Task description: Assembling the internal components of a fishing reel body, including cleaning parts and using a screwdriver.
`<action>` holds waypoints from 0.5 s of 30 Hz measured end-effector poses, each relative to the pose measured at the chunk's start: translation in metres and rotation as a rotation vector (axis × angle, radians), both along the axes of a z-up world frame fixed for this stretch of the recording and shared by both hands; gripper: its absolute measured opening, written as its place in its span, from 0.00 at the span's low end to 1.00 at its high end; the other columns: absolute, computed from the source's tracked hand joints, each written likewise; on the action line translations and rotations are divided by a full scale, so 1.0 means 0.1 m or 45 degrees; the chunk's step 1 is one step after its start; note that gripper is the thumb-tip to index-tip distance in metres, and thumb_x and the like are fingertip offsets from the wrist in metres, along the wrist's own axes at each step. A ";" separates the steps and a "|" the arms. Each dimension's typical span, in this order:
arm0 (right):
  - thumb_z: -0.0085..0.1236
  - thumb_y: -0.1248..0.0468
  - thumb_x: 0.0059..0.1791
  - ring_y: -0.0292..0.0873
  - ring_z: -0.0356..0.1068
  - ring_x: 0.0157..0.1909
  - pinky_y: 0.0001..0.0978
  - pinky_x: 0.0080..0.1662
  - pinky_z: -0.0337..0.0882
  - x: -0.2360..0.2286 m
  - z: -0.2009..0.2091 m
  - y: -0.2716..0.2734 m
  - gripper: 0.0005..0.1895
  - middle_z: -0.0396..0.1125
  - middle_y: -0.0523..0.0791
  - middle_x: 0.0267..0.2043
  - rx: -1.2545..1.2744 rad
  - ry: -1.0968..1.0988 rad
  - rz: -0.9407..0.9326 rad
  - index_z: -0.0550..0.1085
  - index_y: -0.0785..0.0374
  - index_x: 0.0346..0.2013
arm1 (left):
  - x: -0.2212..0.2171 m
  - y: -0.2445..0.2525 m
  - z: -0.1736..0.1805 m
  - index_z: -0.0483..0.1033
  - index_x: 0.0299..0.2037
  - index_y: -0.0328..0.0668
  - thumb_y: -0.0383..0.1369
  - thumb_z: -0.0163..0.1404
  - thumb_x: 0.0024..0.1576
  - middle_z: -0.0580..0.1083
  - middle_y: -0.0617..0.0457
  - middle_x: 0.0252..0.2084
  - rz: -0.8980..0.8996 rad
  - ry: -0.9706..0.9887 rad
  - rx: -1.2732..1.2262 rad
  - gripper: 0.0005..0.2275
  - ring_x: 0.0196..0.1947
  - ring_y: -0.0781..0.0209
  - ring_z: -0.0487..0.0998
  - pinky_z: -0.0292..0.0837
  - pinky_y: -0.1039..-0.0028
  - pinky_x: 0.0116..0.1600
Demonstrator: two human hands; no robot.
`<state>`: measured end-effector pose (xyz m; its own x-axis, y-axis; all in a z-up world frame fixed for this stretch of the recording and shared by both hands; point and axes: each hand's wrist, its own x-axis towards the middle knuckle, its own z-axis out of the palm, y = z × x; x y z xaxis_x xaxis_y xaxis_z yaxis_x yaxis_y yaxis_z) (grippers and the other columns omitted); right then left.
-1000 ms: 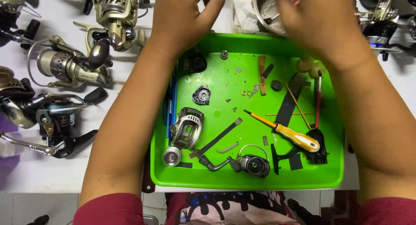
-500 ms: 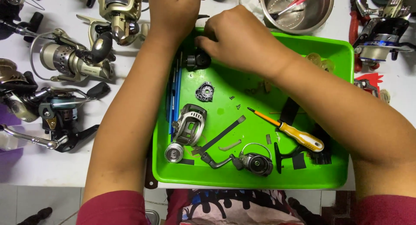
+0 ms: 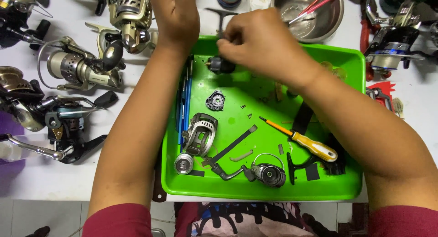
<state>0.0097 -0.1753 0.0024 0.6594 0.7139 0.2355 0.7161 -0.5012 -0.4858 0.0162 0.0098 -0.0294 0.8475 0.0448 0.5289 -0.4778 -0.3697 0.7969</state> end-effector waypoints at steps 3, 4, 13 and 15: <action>0.64 0.64 0.50 0.31 0.65 0.27 0.30 0.31 0.61 0.01 0.26 -0.29 0.06 0.71 0.41 0.25 0.075 0.032 -0.110 0.80 0.60 0.29 | -0.04 -0.05 0.11 0.73 0.33 0.44 0.42 0.43 0.65 0.75 0.56 0.30 -0.039 0.025 -0.023 0.14 0.33 0.66 0.76 0.68 0.70 0.40; 0.64 0.64 0.50 0.31 0.65 0.27 0.30 0.31 0.61 -0.01 0.35 -0.36 0.06 0.71 0.41 0.25 0.078 0.019 -0.114 0.80 0.60 0.29 | -0.07 -0.06 0.16 0.73 0.33 0.44 0.42 0.43 0.65 0.75 0.56 0.30 -0.043 0.013 -0.020 0.14 0.33 0.66 0.76 0.68 0.70 0.40; 0.68 0.63 0.51 0.26 0.58 0.27 0.24 0.30 0.56 -0.17 0.66 -0.63 0.09 0.67 0.35 0.24 0.179 0.286 -0.409 0.78 0.57 0.27 | -0.62 -0.41 0.72 0.56 0.71 0.50 0.63 0.32 0.53 0.72 0.43 0.65 -0.628 0.851 -0.255 0.38 0.40 0.70 0.73 0.74 0.79 0.46; 0.63 0.65 0.50 0.25 0.59 0.27 0.21 0.31 0.58 -0.22 0.62 -0.61 0.05 0.69 0.36 0.24 0.243 0.417 -0.334 0.79 0.58 0.28 | -0.74 -0.49 0.65 0.46 0.74 0.38 0.55 0.39 0.55 0.71 0.37 0.62 -0.871 1.086 -0.761 0.41 0.51 0.50 0.79 0.82 0.61 0.52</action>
